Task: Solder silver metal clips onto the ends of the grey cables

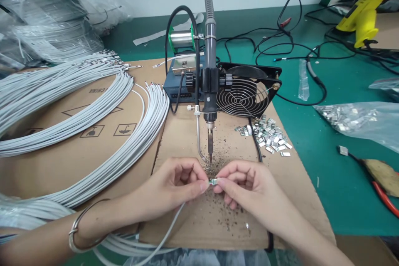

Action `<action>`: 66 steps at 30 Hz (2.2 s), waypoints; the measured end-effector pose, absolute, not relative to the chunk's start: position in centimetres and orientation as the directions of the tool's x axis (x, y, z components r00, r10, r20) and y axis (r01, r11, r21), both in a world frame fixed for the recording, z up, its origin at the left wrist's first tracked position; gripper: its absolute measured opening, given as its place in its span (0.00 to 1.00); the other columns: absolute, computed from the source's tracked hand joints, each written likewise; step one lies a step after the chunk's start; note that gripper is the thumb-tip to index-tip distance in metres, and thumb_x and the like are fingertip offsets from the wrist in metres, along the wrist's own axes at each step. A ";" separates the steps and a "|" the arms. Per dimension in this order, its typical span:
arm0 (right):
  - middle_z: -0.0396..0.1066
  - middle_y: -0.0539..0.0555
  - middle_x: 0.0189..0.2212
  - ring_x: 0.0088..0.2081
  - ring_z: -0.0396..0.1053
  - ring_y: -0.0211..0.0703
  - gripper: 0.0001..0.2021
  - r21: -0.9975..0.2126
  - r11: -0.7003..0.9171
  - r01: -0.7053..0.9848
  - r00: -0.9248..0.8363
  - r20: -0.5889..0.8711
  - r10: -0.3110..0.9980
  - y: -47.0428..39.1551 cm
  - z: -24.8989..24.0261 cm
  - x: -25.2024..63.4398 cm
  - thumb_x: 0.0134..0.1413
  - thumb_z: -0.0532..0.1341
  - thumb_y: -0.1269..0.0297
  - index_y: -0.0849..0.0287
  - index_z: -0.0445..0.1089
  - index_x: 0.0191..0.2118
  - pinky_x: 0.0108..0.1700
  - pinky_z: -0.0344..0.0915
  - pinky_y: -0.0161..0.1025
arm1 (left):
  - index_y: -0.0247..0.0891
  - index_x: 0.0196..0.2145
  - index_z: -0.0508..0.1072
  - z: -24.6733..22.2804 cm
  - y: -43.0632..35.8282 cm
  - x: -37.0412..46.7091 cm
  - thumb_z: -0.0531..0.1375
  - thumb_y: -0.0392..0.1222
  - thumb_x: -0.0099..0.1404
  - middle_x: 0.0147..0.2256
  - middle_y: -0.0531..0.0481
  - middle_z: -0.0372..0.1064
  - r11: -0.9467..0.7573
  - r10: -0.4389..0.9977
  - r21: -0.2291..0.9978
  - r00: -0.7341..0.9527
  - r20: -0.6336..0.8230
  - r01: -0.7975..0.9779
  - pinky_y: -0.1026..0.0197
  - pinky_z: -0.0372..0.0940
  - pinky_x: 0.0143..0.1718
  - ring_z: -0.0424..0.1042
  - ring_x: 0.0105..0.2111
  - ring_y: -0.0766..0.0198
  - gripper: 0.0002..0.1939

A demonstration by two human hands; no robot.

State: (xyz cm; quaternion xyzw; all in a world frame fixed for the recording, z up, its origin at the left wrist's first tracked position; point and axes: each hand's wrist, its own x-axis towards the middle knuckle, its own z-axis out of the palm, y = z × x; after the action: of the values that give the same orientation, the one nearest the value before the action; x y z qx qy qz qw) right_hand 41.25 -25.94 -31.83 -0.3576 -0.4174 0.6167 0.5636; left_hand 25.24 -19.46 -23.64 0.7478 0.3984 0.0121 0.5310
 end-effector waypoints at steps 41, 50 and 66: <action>0.73 0.56 0.23 0.21 0.68 0.31 0.06 -0.898 -0.040 -0.439 -0.113 0.011 0.993 -23.5 -32.1 42.2 0.49 0.63 0.65 0.63 0.72 0.29 0.23 0.67 0.22 | 0.31 0.27 0.66 -23.4 -18.1 26.3 0.59 0.39 0.58 0.20 0.55 0.57 -0.120 0.719 0.801 0.608 -0.338 0.586 0.69 0.51 0.21 0.54 0.21 0.72 0.08; 0.73 0.55 0.24 0.20 0.67 0.30 0.06 -0.881 -0.067 -0.468 -0.124 -0.009 0.992 -23.5 -32.2 42.2 0.49 0.64 0.64 0.62 0.73 0.29 0.22 0.66 0.22 | 0.31 0.27 0.67 -23.3 -18.2 26.4 0.60 0.40 0.57 0.19 0.56 0.57 -0.106 0.720 0.801 0.601 -0.347 0.589 0.69 0.50 0.21 0.54 0.20 0.72 0.09; 0.73 0.55 0.23 0.18 0.65 0.29 0.06 -0.893 -0.091 -0.442 -0.125 -0.039 0.991 -23.5 -31.8 42.3 0.47 0.64 0.64 0.63 0.72 0.28 0.20 0.64 0.21 | 0.31 0.27 0.67 -23.3 -18.1 26.5 0.60 0.38 0.57 0.19 0.55 0.57 -0.097 0.720 0.814 0.606 -0.340 0.573 0.70 0.50 0.21 0.54 0.20 0.73 0.07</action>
State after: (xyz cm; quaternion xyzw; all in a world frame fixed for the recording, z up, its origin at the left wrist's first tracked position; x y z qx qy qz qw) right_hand 42.27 -23.54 -31.84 -0.3592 -0.3826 0.6452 0.5552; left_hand 26.48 -18.14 -23.28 0.7372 0.4382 0.0721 0.5093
